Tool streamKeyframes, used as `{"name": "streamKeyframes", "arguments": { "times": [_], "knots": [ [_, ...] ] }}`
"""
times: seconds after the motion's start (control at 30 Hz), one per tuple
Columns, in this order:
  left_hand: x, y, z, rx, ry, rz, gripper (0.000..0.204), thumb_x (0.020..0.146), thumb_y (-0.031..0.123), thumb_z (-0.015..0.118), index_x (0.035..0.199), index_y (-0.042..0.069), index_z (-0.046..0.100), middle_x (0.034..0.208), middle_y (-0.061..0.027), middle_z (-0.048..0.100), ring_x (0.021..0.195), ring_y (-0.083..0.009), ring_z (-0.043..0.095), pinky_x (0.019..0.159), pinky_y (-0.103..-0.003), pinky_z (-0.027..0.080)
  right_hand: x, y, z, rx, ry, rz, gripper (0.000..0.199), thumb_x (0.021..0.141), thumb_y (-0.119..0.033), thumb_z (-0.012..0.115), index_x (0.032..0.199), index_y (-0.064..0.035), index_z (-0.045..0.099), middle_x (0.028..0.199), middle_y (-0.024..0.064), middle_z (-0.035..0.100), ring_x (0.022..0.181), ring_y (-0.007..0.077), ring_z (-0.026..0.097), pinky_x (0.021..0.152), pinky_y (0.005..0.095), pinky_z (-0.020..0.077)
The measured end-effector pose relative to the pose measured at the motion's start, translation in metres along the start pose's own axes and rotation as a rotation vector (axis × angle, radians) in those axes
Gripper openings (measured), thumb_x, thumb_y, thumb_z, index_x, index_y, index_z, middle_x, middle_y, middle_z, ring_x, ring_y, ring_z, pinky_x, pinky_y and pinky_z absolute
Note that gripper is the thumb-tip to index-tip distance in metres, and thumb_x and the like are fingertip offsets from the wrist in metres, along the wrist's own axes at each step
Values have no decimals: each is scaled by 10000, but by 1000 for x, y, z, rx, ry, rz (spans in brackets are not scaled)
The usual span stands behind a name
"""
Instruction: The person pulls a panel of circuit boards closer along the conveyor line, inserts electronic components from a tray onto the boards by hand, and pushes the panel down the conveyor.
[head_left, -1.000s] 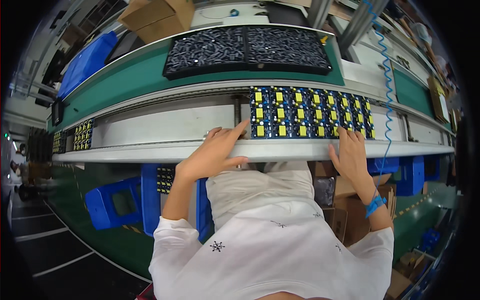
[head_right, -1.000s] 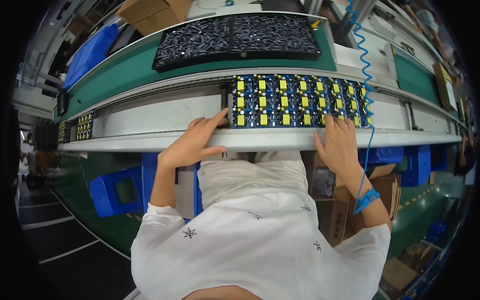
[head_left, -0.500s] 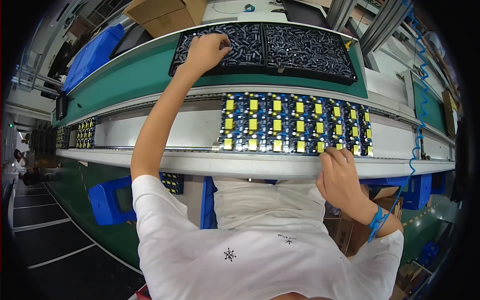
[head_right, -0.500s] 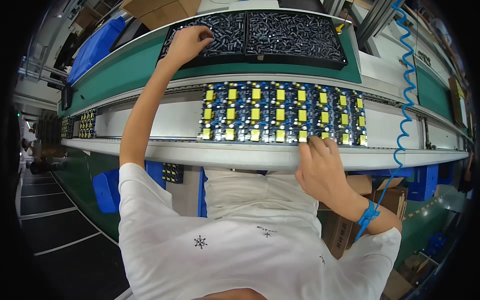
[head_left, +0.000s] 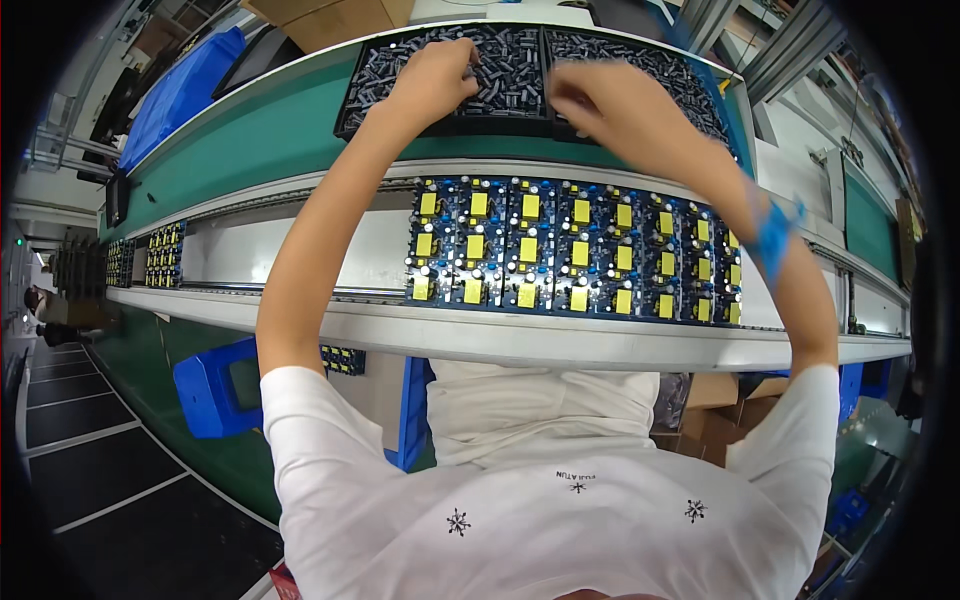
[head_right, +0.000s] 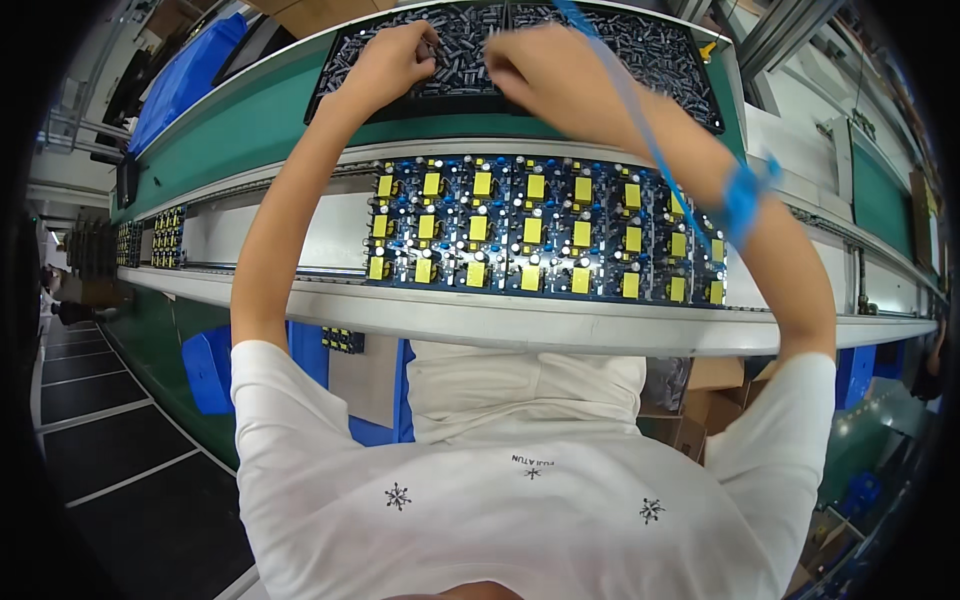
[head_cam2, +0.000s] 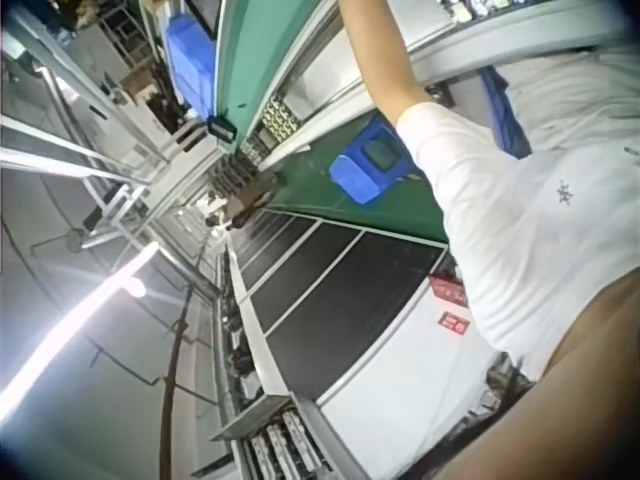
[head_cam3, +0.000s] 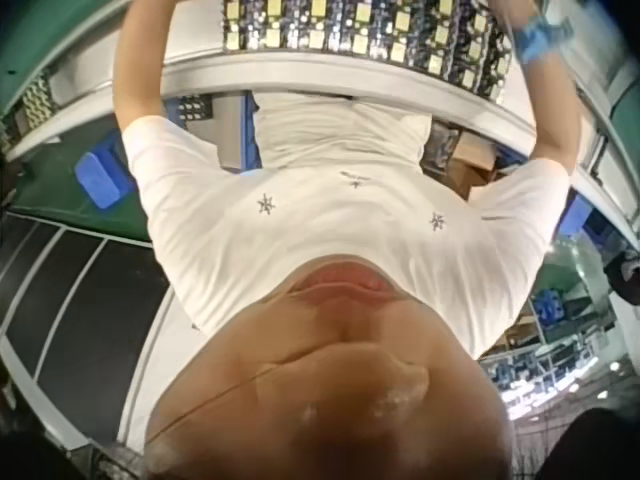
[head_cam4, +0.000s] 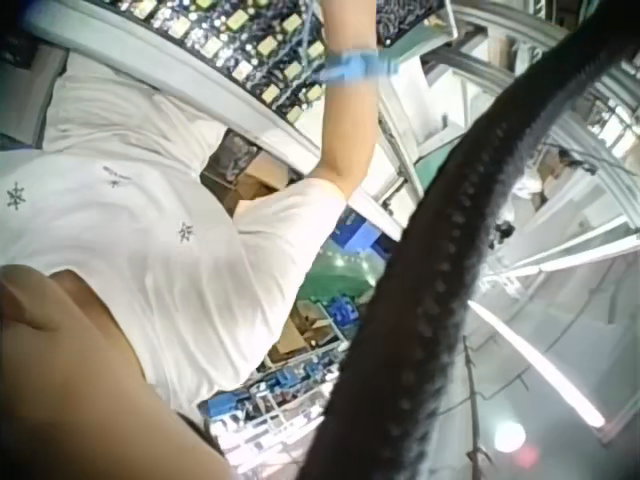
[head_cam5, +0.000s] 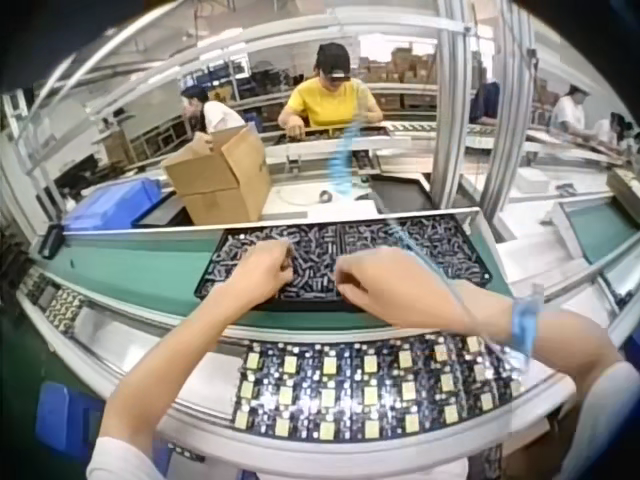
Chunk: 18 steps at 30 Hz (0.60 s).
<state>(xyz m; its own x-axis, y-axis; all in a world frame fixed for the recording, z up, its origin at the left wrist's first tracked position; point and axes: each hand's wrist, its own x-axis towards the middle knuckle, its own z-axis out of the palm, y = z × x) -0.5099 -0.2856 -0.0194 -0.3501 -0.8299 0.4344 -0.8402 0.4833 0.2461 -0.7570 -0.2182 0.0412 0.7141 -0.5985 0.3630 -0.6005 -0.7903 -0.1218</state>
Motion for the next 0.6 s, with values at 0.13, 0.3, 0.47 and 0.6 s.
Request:
{"name": "streamKeyframes", "arguments": {
  "times": [0.13, 0.3, 0.47, 0.6],
  "knots": [
    [-19, 12, -10, -106, 246, 126, 190, 815, 93, 697, 992, 24, 689, 902, -116, 690, 830, -264, 684, 756, -359, 546, 69, 62, 45, -150, -9, -18, 134, 897, -136, 649, 942, -10, 634, 842, 146, 660, 788, 309, 652, 715, 368, 526],
    [-81, 33, -41, -431, 345, 21, 173, 832, 72, 707, 1002, 40, 701, 885, -80, 656, 791, -187, 662, 729, -278, 523, 88, 50, 52, -405, -173, 158, 275, 830, -252, 727, 986, -27, 696, 895, 217, 689, 885, 340, 695, 772, 436, 541],
    [-120, 57, -53, -540, 309, -71, 141, 842, 60, 703, 979, 33, 688, 876, -57, 643, 777, -156, 636, 736, -270, 503, 74, 39, 18, 67, -64, 33, 263, 860, -237, 679, 877, 26, 669, 880, 214, 682, 811, 395, 652, 746, 449, 526],
    [-129, 70, -54, -558, 200, -115, 137, 845, 64, 704, 971, 22, 671, 861, -48, 642, 772, -140, 614, 742, -265, 489, 17, 19, 13, 534, -242, -23, 142, 908, -101, 661, 996, 9, 651, 870, 69, 676, 800, 164, 655, 755, 283, 531]
  ]
}}
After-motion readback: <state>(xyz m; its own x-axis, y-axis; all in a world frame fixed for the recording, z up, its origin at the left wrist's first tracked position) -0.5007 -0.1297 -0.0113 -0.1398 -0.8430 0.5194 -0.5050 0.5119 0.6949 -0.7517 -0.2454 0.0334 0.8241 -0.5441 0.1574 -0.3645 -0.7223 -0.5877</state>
